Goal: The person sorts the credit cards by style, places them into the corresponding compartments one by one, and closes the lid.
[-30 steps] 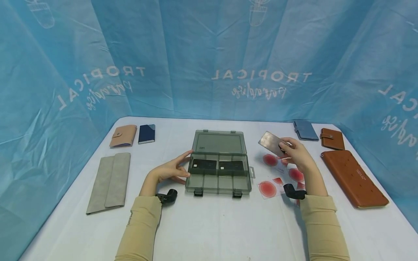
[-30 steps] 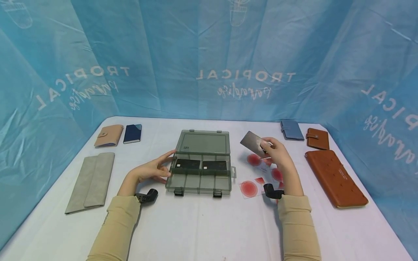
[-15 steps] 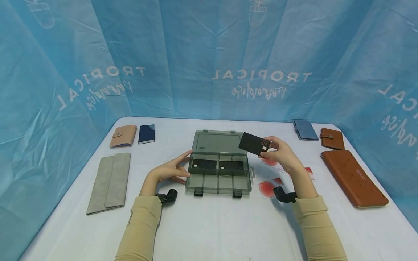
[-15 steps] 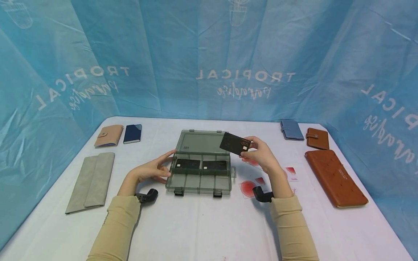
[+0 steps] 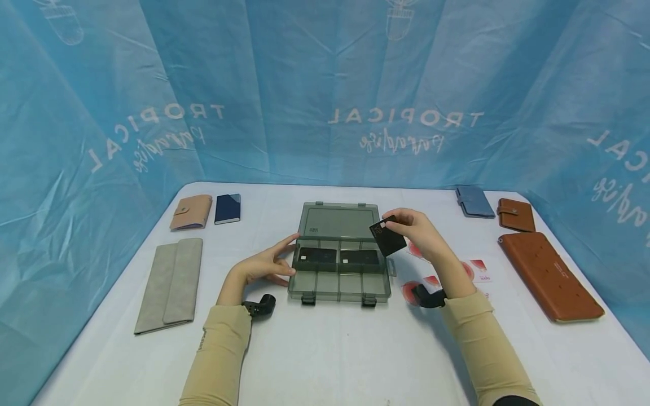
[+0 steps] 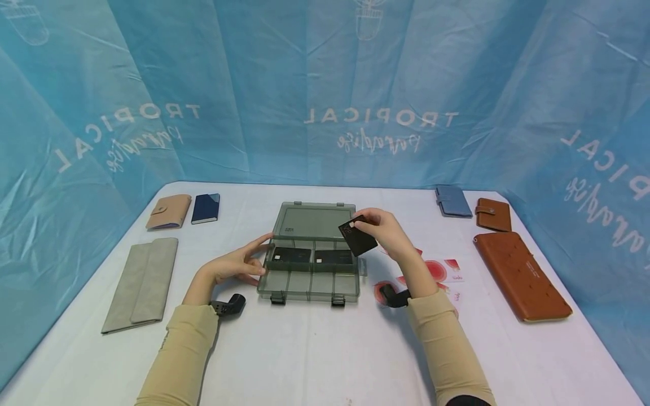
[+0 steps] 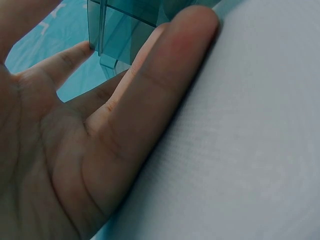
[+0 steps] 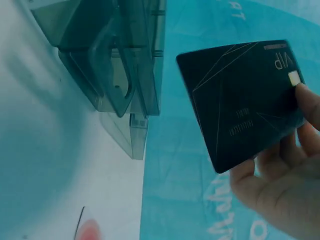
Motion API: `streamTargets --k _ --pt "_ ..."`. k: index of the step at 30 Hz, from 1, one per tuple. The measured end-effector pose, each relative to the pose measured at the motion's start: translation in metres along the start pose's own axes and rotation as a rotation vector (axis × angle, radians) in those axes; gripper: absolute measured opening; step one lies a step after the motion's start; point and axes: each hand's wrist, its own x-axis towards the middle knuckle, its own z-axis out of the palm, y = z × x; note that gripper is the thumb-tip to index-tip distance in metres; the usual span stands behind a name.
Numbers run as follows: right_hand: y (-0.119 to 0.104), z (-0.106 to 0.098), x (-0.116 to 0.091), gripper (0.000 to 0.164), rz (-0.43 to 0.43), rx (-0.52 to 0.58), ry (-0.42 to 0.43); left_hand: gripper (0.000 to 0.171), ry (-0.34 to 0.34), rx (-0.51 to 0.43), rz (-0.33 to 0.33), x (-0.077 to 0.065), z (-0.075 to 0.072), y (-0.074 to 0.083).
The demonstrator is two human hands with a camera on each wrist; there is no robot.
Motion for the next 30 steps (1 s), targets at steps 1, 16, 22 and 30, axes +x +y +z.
streamTargets --k 1,16,22,30 --pt "-0.001 0.002 0.003 0.029 -0.014 -0.034 -0.031 0.099 0.008 -0.003 -0.011 0.0 0.0 0.0" --pt "-0.007 0.06 0.032 0.024 -0.359 -0.868 -0.341 0.097 0.022 -0.03 -0.02 0.0 0.002 0.001" --pt "-0.004 0.062 0.031 0.023 -0.338 -0.917 -0.278 0.096 0.021 -0.032 -0.023 0.0 0.001 0.002" --pt "0.005 0.052 0.021 0.033 -0.316 -0.841 -0.357 0.096 0.021 -0.018 -0.024 0.001 0.001 0.001"
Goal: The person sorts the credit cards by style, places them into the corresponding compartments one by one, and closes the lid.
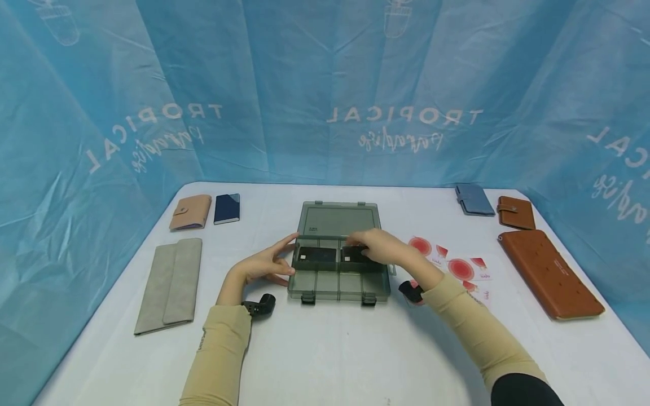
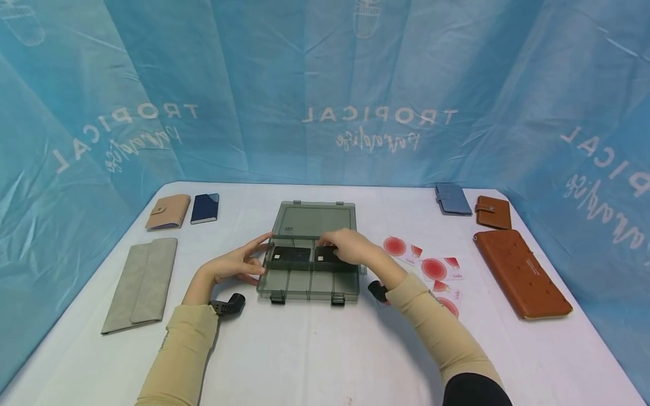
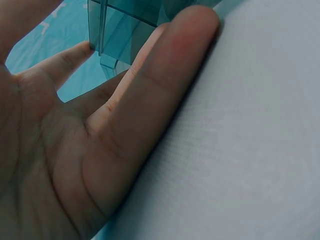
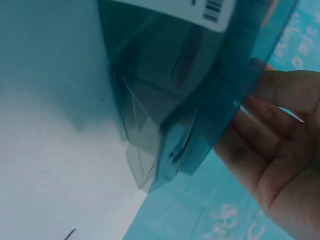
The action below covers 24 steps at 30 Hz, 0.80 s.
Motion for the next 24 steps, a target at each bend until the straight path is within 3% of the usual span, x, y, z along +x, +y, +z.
streamTargets --k 3,6,10,13,16,19,24 --pt "0.007 -0.005 -0.008 0.032 -0.004 0.095 0.064 0.098 0.002 0.007 0.0 0.0 -0.001 0.0" --pt "0.021 -0.011 -0.022 0.031 0.052 0.188 0.171 0.099 0.002 0.012 0.001 0.0 -0.001 -0.002" --pt "0.045 -0.018 -0.041 0.033 0.278 0.183 0.264 0.098 0.007 0.012 0.0 0.0 -0.002 -0.002" --pt "0.061 -0.017 -0.053 0.04 0.494 0.111 0.197 0.097 0.008 0.009 0.001 0.0 -0.001 -0.001" --pt "0.072 -0.014 -0.059 0.049 0.638 0.047 0.07 0.096 0.002 0.01 0.003 0.0 0.0 -0.001" --pt "0.078 -0.011 -0.062 0.058 0.697 0.034 0.005 0.096 -0.002 0.011 0.003 -0.001 0.0 -0.002" --pt "0.084 -0.011 -0.063 0.065 0.714 0.071 0.031 0.096 0.003 0.008 0.002 -0.001 -0.001 -0.002"
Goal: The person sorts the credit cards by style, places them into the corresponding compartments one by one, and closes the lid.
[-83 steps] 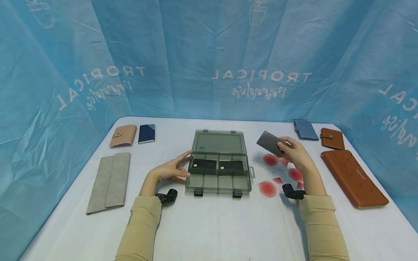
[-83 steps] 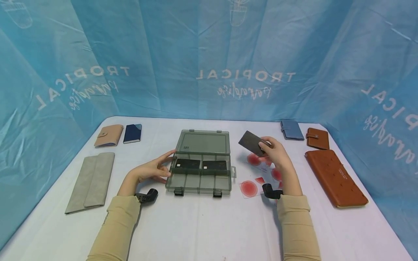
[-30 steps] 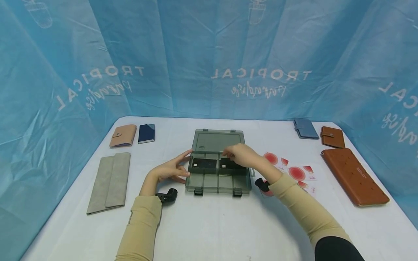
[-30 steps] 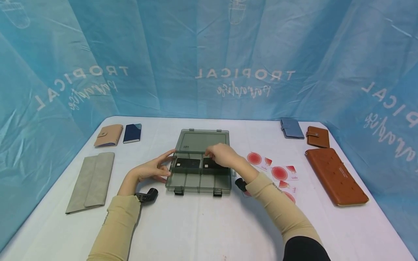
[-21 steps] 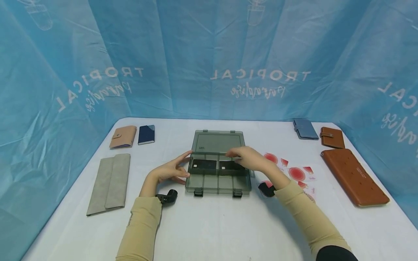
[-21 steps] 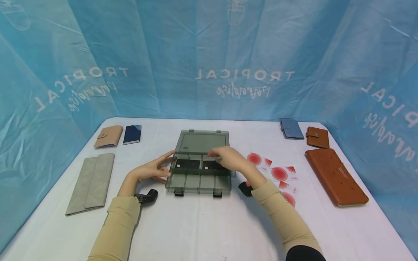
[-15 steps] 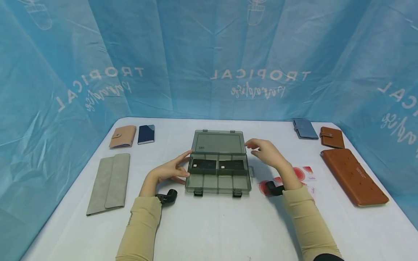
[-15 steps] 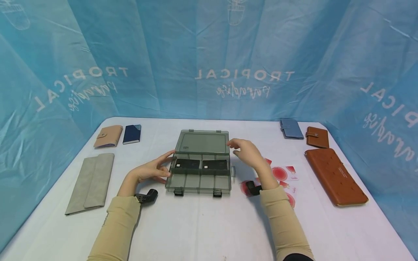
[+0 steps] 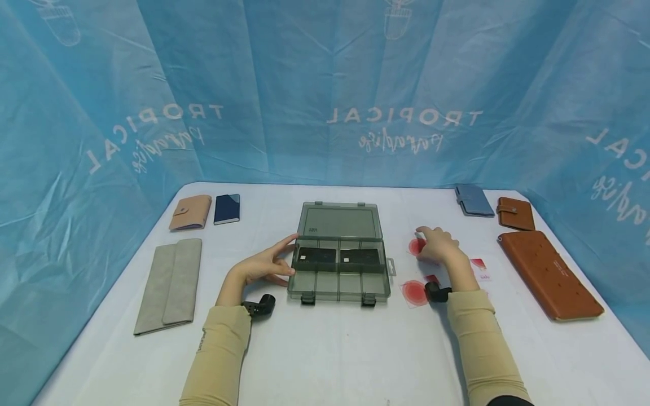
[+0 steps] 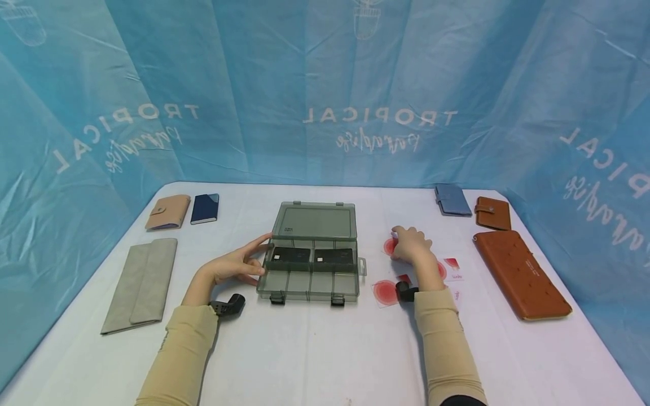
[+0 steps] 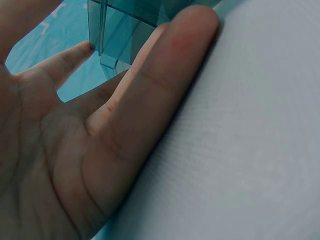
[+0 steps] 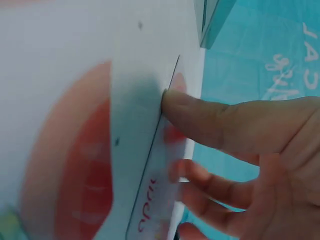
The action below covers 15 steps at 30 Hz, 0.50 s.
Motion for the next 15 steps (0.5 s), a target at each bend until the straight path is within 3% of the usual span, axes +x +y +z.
streamTargets --k 3,9,15 --pt "0.003 -0.003 0.001 0.055 -0.006 0.064 0.039 0.098 -0.006 0.0 -0.001 0.0 -0.001 0.0" --pt "0.003 -0.013 -0.007 0.031 0.0 0.361 0.112 0.096 -0.002 0.005 -0.005 0.001 0.001 0.0" --pt "-0.012 -0.021 -0.019 0.046 -0.092 0.54 0.302 0.095 0.018 -0.003 -0.017 0.001 0.001 0.0"
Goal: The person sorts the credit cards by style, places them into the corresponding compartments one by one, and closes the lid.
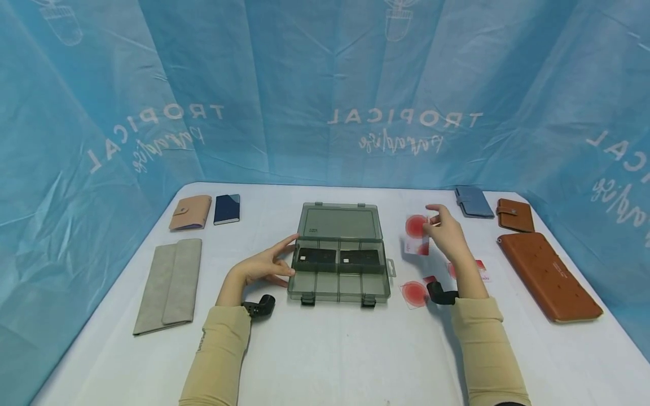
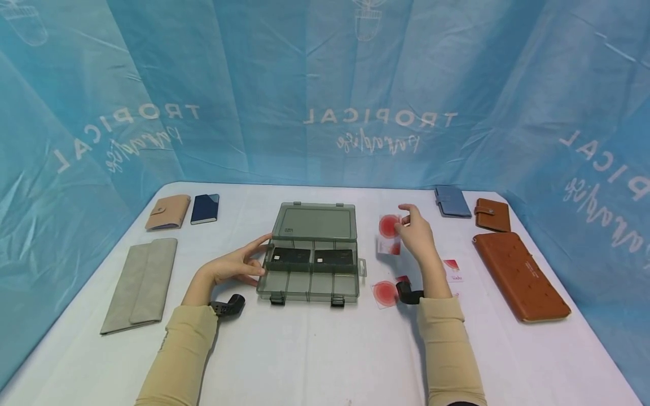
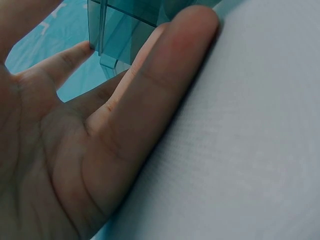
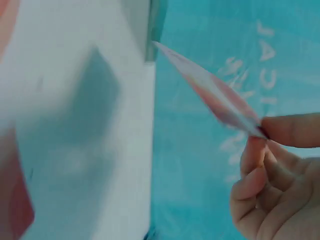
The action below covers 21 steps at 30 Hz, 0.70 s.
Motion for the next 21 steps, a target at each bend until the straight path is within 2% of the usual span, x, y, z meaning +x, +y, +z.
streamTargets --k 2,5,9,12,15,17,21 --pt "-0.009 0.004 -0.002 0.054 -0.038 0.079 0.032 0.095 0.001 -0.003 -0.001 0.0 0.0 0.0" --pt "-0.024 0.01 -0.008 0.064 -0.078 0.205 -0.002 0.095 -0.005 -0.005 0.004 0.0 0.0 0.0" --pt "-0.04 0.019 -0.017 0.073 -0.111 0.315 -0.149 0.096 -0.016 -0.007 0.009 0.0 0.0 0.0" --pt "-0.049 0.032 -0.024 0.07 -0.134 0.349 -0.252 0.097 -0.023 -0.011 0.013 0.0 -0.001 0.0" --pt "-0.061 0.048 -0.034 0.052 -0.149 0.33 -0.302 0.097 -0.016 -0.01 0.007 0.0 -0.001 0.0" --pt "-0.068 0.06 -0.041 0.038 -0.164 0.276 -0.324 0.096 -0.013 -0.009 0.007 0.0 -0.001 -0.001" --pt "-0.077 0.083 -0.054 0.023 -0.199 0.054 -0.346 0.095 -0.008 -0.014 0.007 0.001 -0.001 -0.001"
